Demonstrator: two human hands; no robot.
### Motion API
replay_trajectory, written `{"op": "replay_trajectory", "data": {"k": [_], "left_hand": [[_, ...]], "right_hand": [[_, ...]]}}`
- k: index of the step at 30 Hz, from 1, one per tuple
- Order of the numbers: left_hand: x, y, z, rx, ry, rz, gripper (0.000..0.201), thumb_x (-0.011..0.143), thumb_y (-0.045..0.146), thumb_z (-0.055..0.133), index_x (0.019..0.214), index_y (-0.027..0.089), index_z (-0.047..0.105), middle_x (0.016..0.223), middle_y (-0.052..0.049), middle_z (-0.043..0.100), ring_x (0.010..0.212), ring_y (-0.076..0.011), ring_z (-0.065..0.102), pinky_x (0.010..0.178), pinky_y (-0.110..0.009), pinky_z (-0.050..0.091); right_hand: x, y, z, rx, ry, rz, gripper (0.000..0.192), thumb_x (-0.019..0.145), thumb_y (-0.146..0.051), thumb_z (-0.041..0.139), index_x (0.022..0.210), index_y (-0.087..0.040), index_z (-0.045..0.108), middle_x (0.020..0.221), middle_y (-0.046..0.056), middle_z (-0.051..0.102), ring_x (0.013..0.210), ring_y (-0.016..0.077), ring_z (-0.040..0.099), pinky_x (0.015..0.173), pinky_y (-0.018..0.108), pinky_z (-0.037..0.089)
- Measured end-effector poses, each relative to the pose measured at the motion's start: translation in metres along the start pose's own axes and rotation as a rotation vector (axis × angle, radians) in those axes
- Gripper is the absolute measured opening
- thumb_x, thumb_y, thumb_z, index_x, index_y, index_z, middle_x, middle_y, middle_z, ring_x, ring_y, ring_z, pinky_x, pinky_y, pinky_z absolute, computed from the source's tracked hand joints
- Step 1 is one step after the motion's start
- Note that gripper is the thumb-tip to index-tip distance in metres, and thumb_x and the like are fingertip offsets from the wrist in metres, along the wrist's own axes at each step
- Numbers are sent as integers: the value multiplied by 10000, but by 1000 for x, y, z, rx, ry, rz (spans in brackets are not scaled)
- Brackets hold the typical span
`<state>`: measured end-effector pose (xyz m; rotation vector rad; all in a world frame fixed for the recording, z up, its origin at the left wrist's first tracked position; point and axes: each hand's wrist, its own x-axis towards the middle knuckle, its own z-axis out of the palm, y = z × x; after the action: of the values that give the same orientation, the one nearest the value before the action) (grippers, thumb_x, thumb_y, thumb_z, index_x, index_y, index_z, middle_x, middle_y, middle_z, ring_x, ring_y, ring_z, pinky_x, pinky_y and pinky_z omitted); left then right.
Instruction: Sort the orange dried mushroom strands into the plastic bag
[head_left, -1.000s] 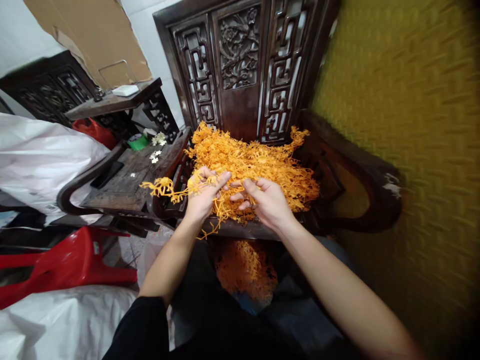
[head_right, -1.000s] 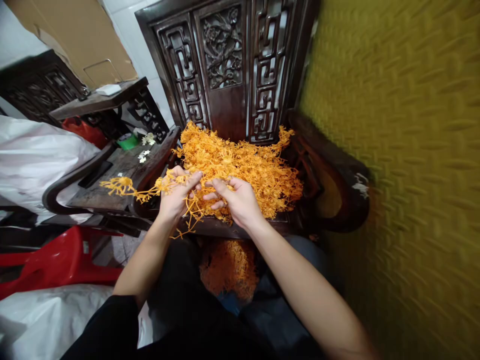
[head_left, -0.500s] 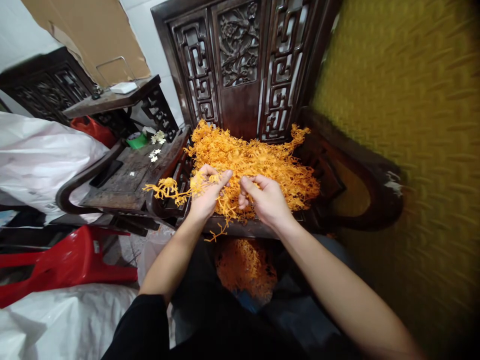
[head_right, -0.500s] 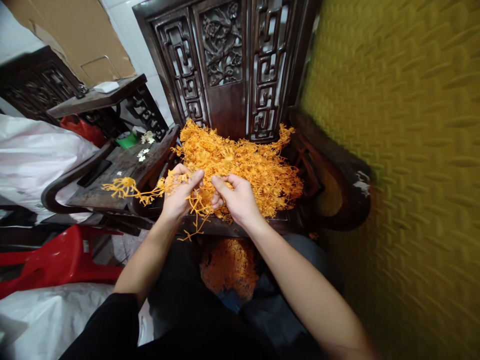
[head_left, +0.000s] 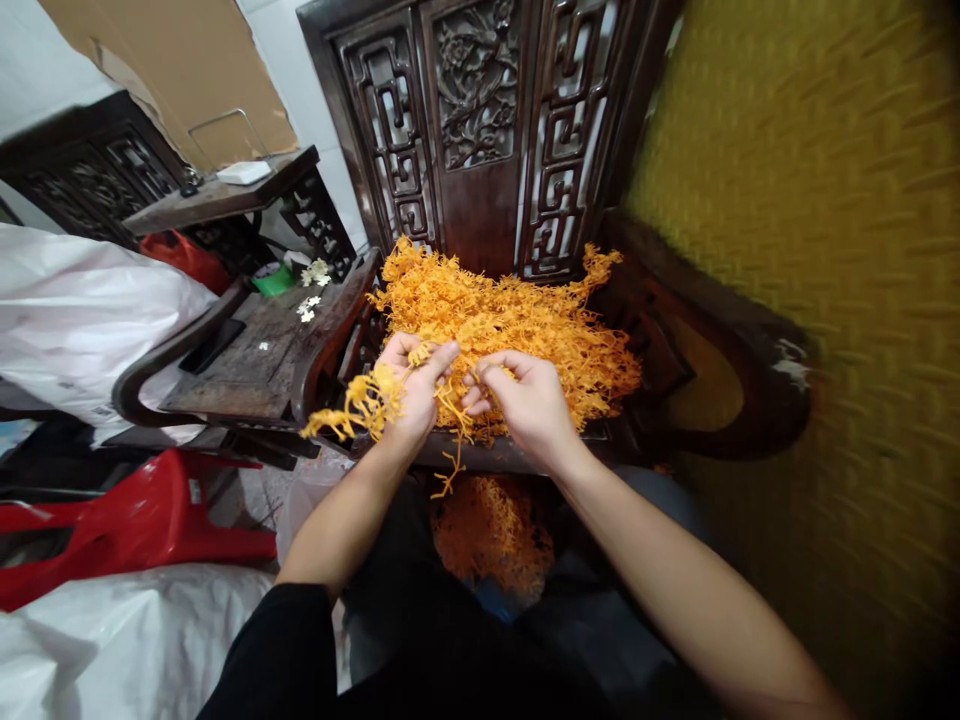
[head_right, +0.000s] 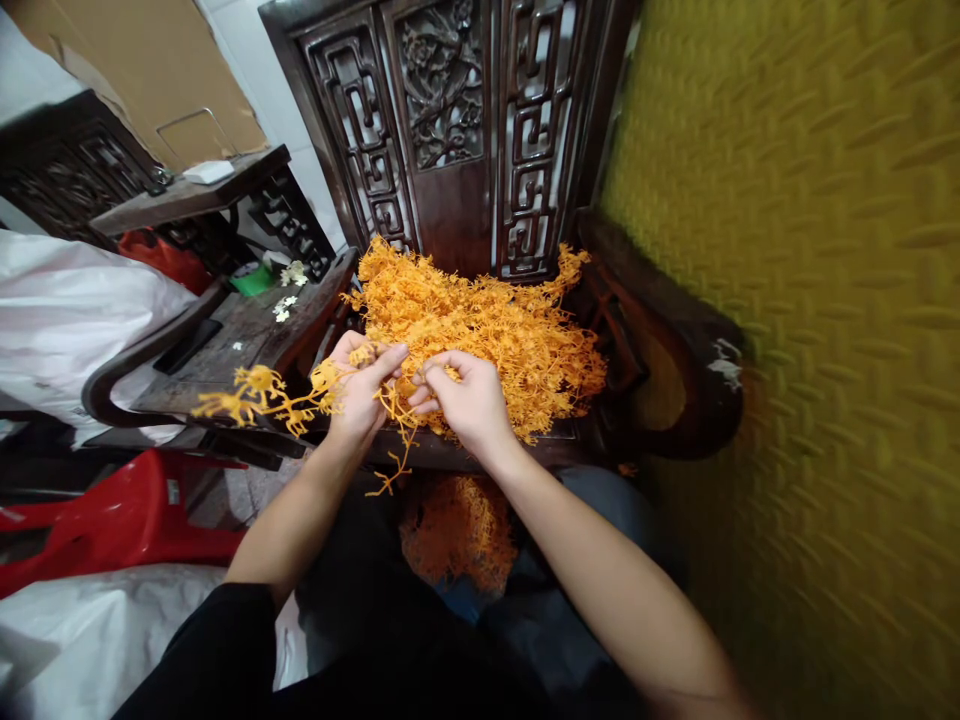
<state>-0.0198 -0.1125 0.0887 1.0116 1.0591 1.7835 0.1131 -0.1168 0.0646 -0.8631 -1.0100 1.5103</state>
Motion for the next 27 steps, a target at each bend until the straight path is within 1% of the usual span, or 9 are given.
{"op": "replay_trajectory", "data": {"k": [3,5,7,10,14,19,22,25,27], "left_hand": [[23,10,-12,-67,240,193,527,652,261,879,687,211,355,605,91,528,491,-47,478,490,-211,345],[34,16,-18,-150,290,203,542,617,253,893,718,215,361,622,99,519,485,-41,465,483,-209,329],[36,17,-20,-144,157,24,507,590,242,911,782,212,443,662,85,560,510,-49,493,507,-211,364],[22,13,-14,-127,-29,-225,478,586,221,920,908,199,567,724,46,621,578,-71,550,551,-214,430],[4,12,-4,-155,-104,-362,386,666,222,877,992,176,675,778,6,642,628,-79,587,571,-205,483],[-3,16,3,-189,-129,-506,201,702,184,811,867,164,697,750,-3,623,616,-90,580,541,-217,507],[-5,13,2,-169,-158,-545,189,700,205,823,839,161,702,766,-11,626,623,-93,577,513,-214,496],[-6,9,0,-91,-209,-434,235,700,270,864,844,165,712,768,-8,619,633,-92,574,463,-186,433],[-6,7,-2,-28,-231,-376,282,697,302,882,901,180,731,725,0,606,602,-87,553,450,-181,397]], "right_hand": [[-2,0,-4,-79,8,11,114,795,-232,662,723,-145,667,654,41,692,504,142,675,499,272,612],[-1,-2,-8,-98,6,28,137,798,-245,677,717,-135,671,661,53,699,524,148,687,519,278,622],[0,-6,-11,-53,-7,24,144,785,-266,723,815,-125,709,800,77,741,594,150,709,565,300,644],[5,-14,-16,50,5,-25,363,749,-289,799,1081,-158,735,939,60,738,654,130,685,542,287,636],[12,-15,-25,46,4,-29,464,762,-397,828,1162,-178,742,622,-31,576,524,107,526,405,236,527],[14,-14,-29,-81,-79,-23,626,738,-504,845,1264,-201,691,558,-66,500,451,106,454,387,258,485],[12,-18,-29,-156,-111,-72,463,807,-564,769,1109,-215,725,530,-66,493,432,110,473,410,261,481],[10,-21,-29,-263,-120,-116,388,860,-590,700,800,-209,668,523,-48,521,418,114,523,417,254,455],[9,-22,-30,-321,-156,-113,417,885,-595,668,732,-211,611,515,-47,529,413,114,543,421,245,437]]}}
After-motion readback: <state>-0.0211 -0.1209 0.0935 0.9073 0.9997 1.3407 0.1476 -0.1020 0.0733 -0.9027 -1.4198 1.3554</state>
